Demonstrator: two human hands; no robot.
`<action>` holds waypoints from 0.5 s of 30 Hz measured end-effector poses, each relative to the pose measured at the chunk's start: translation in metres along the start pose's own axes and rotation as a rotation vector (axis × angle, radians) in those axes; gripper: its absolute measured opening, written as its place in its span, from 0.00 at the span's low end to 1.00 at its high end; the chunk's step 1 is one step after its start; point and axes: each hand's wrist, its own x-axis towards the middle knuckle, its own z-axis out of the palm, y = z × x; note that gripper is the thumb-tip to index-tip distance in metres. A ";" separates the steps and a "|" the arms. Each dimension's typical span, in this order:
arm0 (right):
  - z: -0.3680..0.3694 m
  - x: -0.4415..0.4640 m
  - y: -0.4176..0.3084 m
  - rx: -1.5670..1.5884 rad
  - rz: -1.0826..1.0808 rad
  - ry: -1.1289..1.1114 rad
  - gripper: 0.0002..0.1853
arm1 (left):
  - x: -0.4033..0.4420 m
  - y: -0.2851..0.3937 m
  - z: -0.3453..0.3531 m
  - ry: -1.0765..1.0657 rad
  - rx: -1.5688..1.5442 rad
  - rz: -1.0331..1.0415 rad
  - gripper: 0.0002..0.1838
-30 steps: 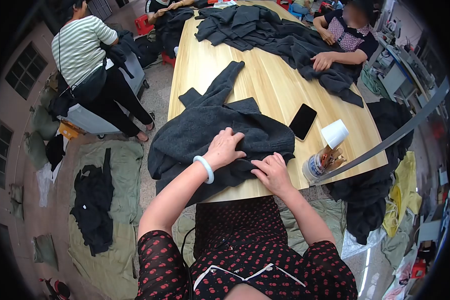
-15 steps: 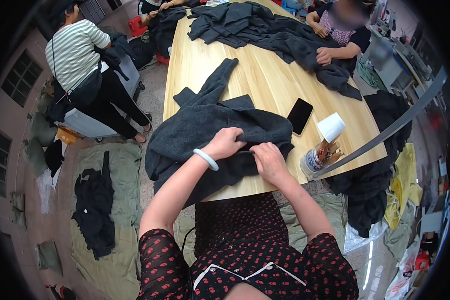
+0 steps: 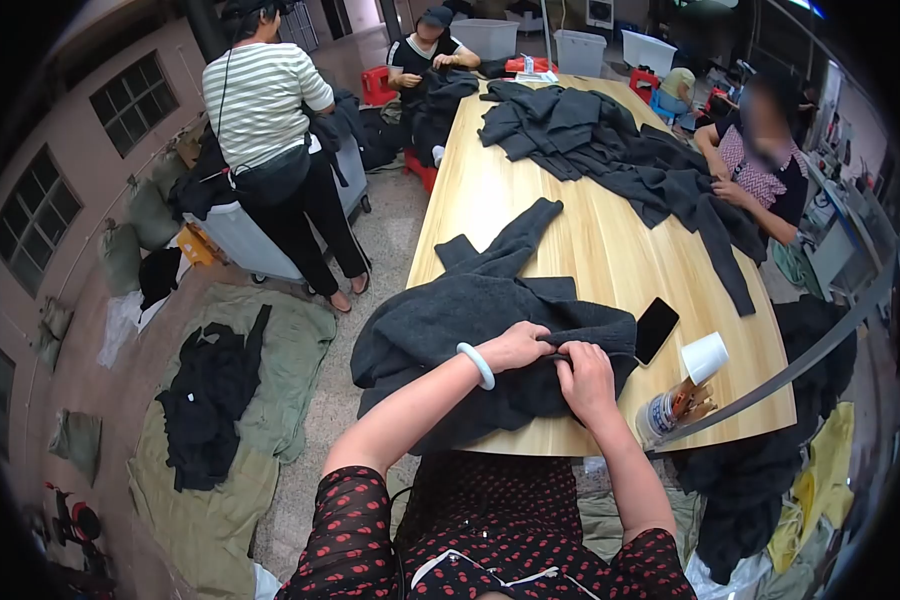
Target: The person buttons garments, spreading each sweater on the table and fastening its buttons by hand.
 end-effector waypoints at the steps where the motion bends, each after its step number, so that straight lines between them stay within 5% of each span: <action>1: -0.001 0.001 -0.001 -0.011 0.022 0.010 0.08 | 0.001 -0.002 0.000 -0.002 -0.041 -0.015 0.13; 5: -0.003 -0.002 0.005 -0.116 -0.035 -0.041 0.09 | 0.000 0.001 0.001 -0.023 -0.091 -0.092 0.13; 11: 0.003 -0.008 0.012 -0.124 -0.111 -0.077 0.07 | 0.004 -0.013 0.008 -0.022 0.517 0.161 0.18; 15: -0.001 -0.006 0.013 -0.103 -0.120 -0.110 0.05 | -0.014 0.011 -0.001 -0.166 0.371 0.115 0.18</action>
